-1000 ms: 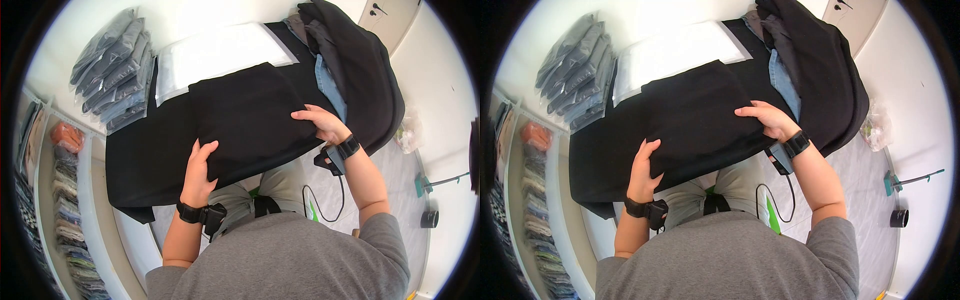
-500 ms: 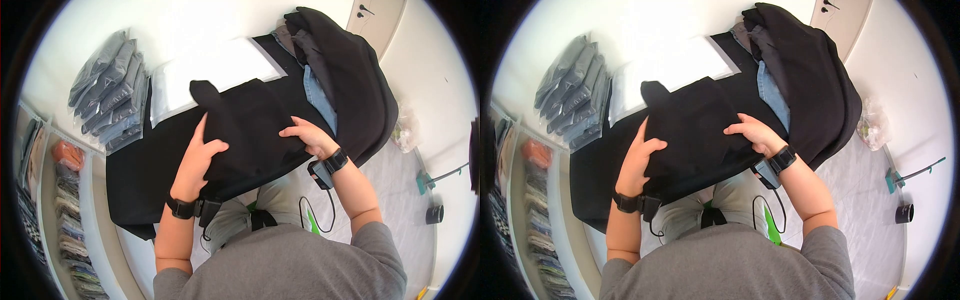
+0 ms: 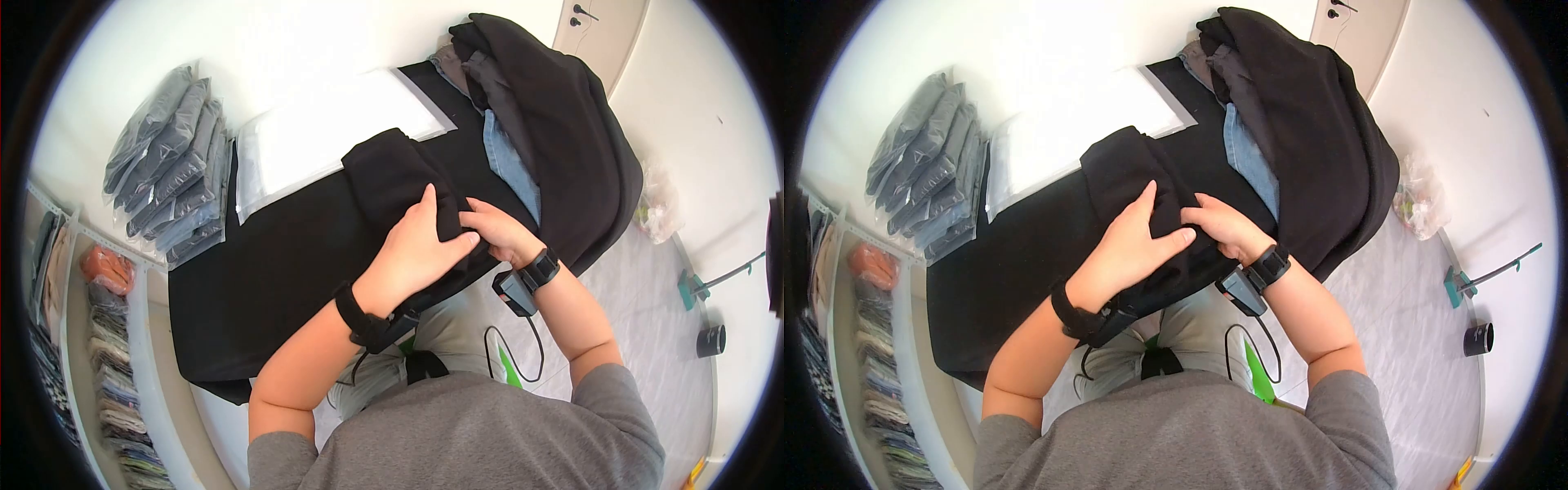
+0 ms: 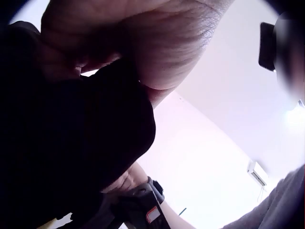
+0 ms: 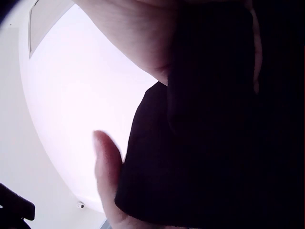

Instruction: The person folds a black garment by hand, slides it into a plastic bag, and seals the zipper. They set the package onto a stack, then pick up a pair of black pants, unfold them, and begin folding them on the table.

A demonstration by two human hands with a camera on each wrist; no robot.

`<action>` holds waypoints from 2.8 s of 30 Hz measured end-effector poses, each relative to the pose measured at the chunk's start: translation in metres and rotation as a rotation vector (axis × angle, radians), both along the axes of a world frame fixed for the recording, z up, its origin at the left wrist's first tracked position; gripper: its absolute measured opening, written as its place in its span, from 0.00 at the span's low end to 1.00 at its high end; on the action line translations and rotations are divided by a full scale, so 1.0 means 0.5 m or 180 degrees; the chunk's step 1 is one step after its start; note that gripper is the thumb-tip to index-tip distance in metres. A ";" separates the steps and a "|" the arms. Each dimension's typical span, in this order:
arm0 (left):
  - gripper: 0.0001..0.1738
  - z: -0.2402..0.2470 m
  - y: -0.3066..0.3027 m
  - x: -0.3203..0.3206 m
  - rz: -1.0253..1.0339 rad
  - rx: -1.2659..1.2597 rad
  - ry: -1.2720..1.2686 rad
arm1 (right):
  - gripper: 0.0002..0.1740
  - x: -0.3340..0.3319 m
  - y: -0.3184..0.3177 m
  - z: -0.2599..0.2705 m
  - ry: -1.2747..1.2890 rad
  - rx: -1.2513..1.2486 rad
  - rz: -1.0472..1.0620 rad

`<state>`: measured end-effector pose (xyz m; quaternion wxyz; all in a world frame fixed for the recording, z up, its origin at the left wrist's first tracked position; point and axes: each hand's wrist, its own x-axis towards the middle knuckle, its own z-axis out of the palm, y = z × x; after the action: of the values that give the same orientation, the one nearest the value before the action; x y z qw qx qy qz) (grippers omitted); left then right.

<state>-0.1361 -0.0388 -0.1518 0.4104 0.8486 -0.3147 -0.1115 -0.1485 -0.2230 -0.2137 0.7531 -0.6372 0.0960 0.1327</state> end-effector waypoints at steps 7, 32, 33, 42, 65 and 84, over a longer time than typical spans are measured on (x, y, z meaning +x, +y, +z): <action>0.49 -0.059 0.017 -0.055 -0.0464 0.0584 -0.1774 | 0.29 -0.020 0.022 0.047 0.0421 0.0275 -0.0529; 0.21 0.057 0.242 0.154 0.0500 -0.0203 -0.1226 | 0.24 -0.029 0.033 0.075 -0.0475 0.0879 -0.0534; 0.22 0.024 0.282 0.210 0.0872 0.0053 -0.1566 | 0.25 -0.046 0.029 0.069 -0.0588 0.1228 -0.0790; 0.25 -0.150 0.467 0.480 0.2240 0.1341 -0.0617 | 0.23 -0.052 0.032 -0.023 -0.1082 0.1488 -0.1846; 0.19 -0.101 0.419 0.431 0.2245 0.1604 -0.0686 | 0.28 -0.054 0.033 -0.007 -0.0830 0.1293 -0.1484; 0.37 0.015 0.314 0.197 -0.0637 0.0598 -0.0995 | 0.18 -0.132 0.005 -0.001 -0.0476 0.2645 -0.1400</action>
<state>-0.0373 0.1184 -0.1442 0.2624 0.8546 -0.4455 -0.0476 -0.2143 -0.2206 -0.2141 0.9592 -0.2544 0.1130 -0.0489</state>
